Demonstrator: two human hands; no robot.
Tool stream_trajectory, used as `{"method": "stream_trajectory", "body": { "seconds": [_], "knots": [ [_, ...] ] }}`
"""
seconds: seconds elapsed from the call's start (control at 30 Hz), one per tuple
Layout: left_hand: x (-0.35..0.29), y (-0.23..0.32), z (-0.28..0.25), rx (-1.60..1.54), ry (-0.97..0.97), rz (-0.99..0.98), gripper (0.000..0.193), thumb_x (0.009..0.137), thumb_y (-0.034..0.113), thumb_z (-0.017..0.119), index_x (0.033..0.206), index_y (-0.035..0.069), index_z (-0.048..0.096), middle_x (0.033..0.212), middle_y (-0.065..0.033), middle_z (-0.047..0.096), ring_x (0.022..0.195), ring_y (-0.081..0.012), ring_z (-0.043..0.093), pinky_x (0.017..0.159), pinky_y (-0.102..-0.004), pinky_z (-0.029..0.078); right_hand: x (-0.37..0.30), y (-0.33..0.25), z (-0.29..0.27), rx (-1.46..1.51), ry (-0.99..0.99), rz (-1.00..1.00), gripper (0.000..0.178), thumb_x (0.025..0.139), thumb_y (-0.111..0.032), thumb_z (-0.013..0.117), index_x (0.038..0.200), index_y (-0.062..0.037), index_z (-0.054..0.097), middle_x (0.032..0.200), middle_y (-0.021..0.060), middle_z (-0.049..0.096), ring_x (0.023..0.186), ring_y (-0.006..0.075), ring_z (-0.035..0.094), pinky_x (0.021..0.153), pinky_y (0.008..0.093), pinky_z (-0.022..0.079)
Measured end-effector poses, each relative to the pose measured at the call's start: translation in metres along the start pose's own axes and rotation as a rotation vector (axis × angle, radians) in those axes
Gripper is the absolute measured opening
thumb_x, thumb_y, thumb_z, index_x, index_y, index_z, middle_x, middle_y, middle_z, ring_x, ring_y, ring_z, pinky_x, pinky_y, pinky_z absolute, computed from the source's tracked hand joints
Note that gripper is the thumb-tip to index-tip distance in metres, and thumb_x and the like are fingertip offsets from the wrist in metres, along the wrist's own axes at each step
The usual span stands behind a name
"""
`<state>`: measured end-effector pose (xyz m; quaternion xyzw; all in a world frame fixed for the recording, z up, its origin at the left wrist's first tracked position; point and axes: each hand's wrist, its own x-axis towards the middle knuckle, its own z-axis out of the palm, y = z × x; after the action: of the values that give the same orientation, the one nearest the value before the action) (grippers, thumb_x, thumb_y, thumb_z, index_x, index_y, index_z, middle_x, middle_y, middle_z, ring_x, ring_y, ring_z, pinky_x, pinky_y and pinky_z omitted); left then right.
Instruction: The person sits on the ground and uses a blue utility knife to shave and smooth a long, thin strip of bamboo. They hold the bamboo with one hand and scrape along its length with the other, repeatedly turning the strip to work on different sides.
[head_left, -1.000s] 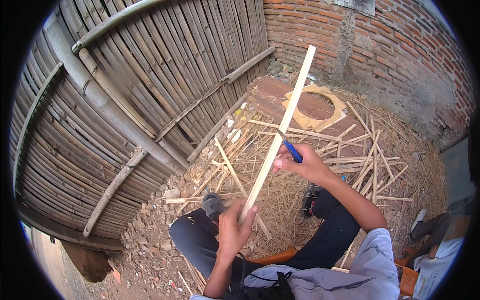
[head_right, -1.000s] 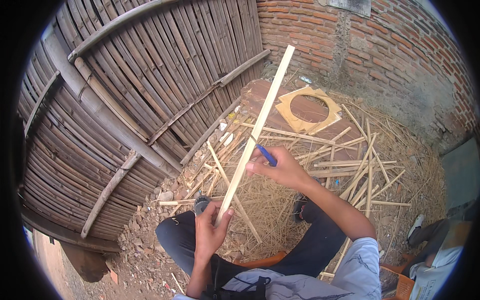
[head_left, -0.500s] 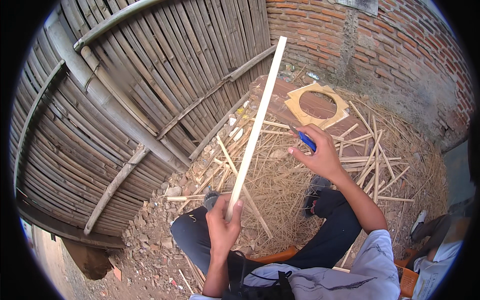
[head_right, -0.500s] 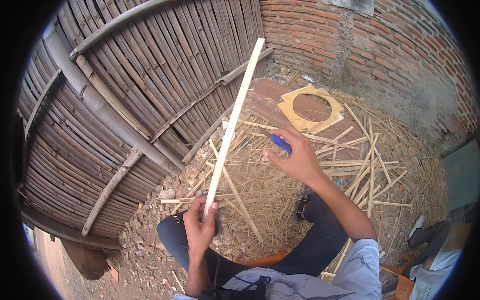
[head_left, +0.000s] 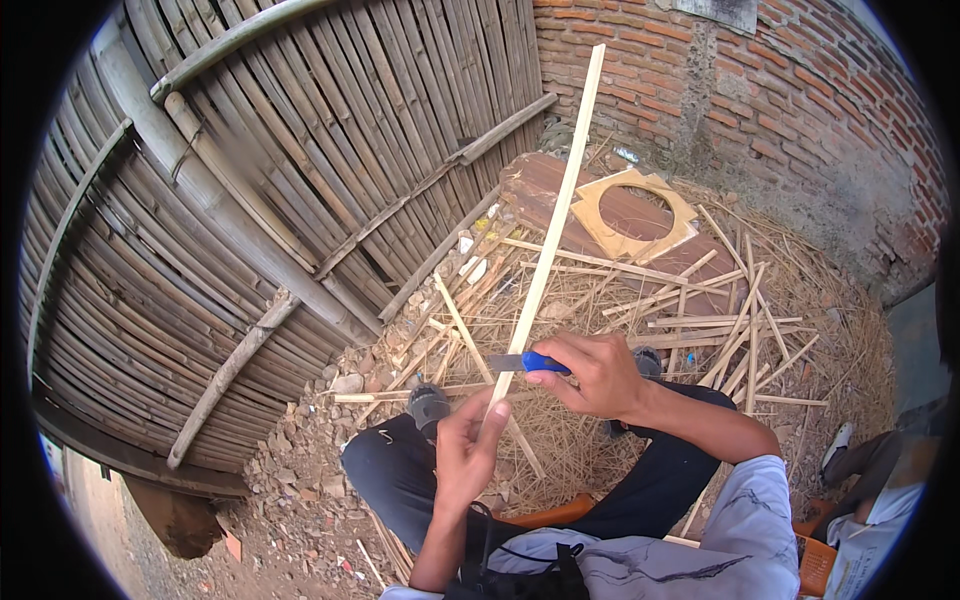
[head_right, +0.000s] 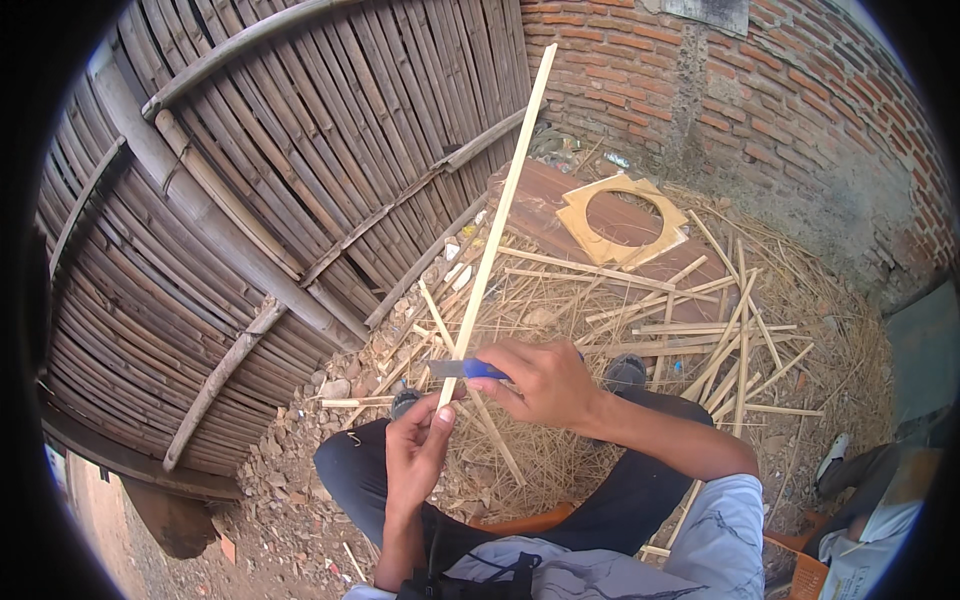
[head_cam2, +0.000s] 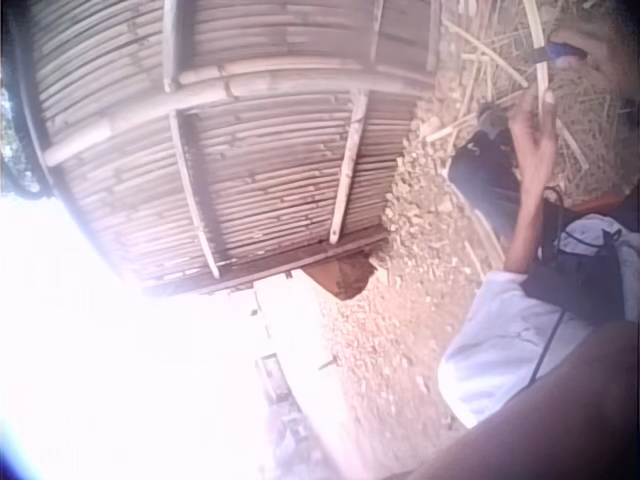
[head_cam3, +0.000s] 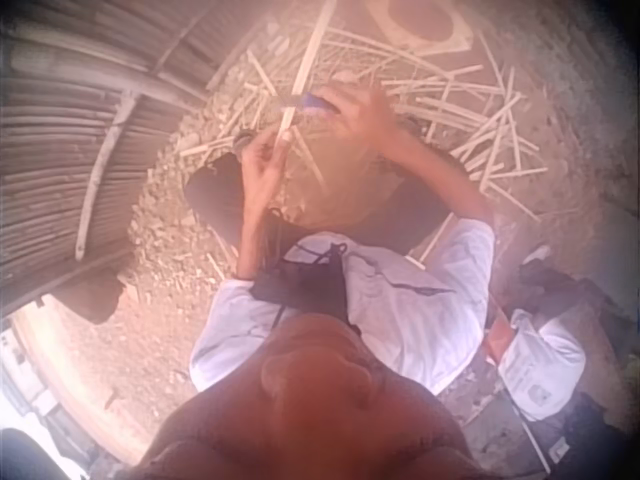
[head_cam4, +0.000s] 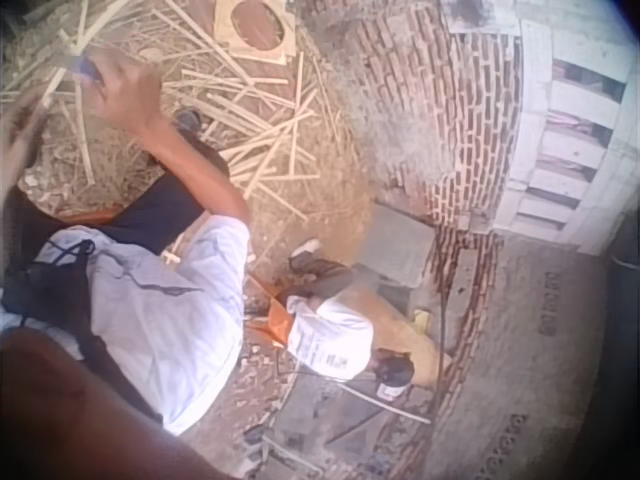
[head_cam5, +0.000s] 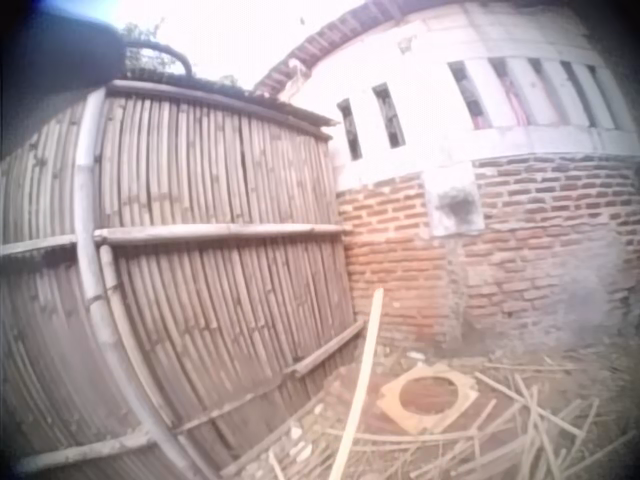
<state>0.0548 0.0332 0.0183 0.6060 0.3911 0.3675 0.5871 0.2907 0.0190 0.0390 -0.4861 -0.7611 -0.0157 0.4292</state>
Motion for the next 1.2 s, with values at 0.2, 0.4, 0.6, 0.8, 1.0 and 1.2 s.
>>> {"method": "stream_trajectory", "body": {
  "seconds": [0.2, 0.4, 0.6, 0.8, 1.0, 1.2],
  "knots": [
    [0.002, 0.002, 0.002, -0.094, -0.041, -0.033, 0.038, 0.114, 0.026, 0.062, 0.141, 0.000, 0.071, 0.079, 0.0092, 0.053, 0.071, -0.0013, 0.043, 0.060, -0.0234, 0.031, -0.003, -0.006, 0.004, 0.023, 0.002, -0.005, 0.032, 0.097, -0.035, 0.081, 0.109, -0.0053, 0.075, 0.086, 0.0102, 0.075, 0.065, 0.0279, 0.074, 0.054, 0.0380, 0.056],
    [0.002, 0.000, 0.009, -0.018, 0.034, 0.005, 0.043, 0.114, 0.028, 0.062, 0.146, -0.001, 0.068, 0.079, 0.0082, 0.052, 0.073, -0.0033, 0.043, 0.063, -0.0242, 0.034, -0.003, -0.001, 0.004, 0.022, 0.010, 0.020, 0.032, 0.098, -0.038, 0.079, 0.110, -0.0090, 0.078, 0.087, 0.0088, 0.077, 0.062, 0.0259, 0.074, 0.052, 0.0380, 0.056],
    [0.003, -0.004, 0.008, 0.051, 0.059, 0.033, 0.044, 0.114, 0.029, 0.062, 0.145, -0.002, 0.068, 0.081, 0.0065, 0.056, 0.075, -0.0053, 0.047, 0.066, -0.0251, 0.039, 0.002, -0.002, -0.001, -0.051, -0.002, 0.020, 0.029, 0.099, -0.038, 0.078, 0.111, -0.0113, 0.079, 0.088, 0.0077, 0.078, 0.062, 0.0253, 0.073, 0.053, 0.0377, 0.056],
    [-0.004, 0.002, 0.005, 0.079, 0.029, -0.005, 0.041, 0.114, 0.026, 0.062, 0.143, -0.002, 0.070, 0.082, 0.0065, 0.058, 0.074, -0.0039, 0.044, 0.064, -0.0246, 0.036, 0.008, 0.012, -0.010, -0.118, 0.096, 0.067, 0.028, 0.099, -0.035, 0.079, 0.111, -0.0099, 0.079, 0.086, 0.0087, 0.078, 0.063, 0.0262, 0.074, 0.056, 0.0371, 0.057],
    [-0.031, -0.011, -0.009, 0.094, -0.040, -0.049, 0.040, 0.115, 0.027, 0.059, 0.139, -0.001, 0.073, 0.069, 0.0106, 0.044, 0.061, 0.0001, 0.035, 0.055, -0.0233, 0.024, 0.023, 0.053, -0.038, -0.205, 0.320, 0.176, 0.032, 0.099, -0.035, 0.080, 0.107, -0.0043, 0.080, 0.087, 0.0117, 0.080, 0.065, 0.0288, 0.075, 0.060, 0.0383, 0.057],
    [-0.042, -0.024, -0.026, 0.131, -0.095, -0.088, 0.037, 0.116, 0.024, 0.057, 0.140, 0.000, 0.073, 0.069, 0.0109, 0.042, 0.060, -0.0004, 0.034, 0.056, -0.0238, 0.024, 0.022, 0.076, -0.048, -0.229, 0.323, 0.263, 0.035, 0.101, -0.038, 0.077, 0.109, -0.0039, 0.080, 0.086, 0.0140, 0.079, 0.067, 0.0287, 0.075, 0.061, 0.0385, 0.056]
  ]
}}
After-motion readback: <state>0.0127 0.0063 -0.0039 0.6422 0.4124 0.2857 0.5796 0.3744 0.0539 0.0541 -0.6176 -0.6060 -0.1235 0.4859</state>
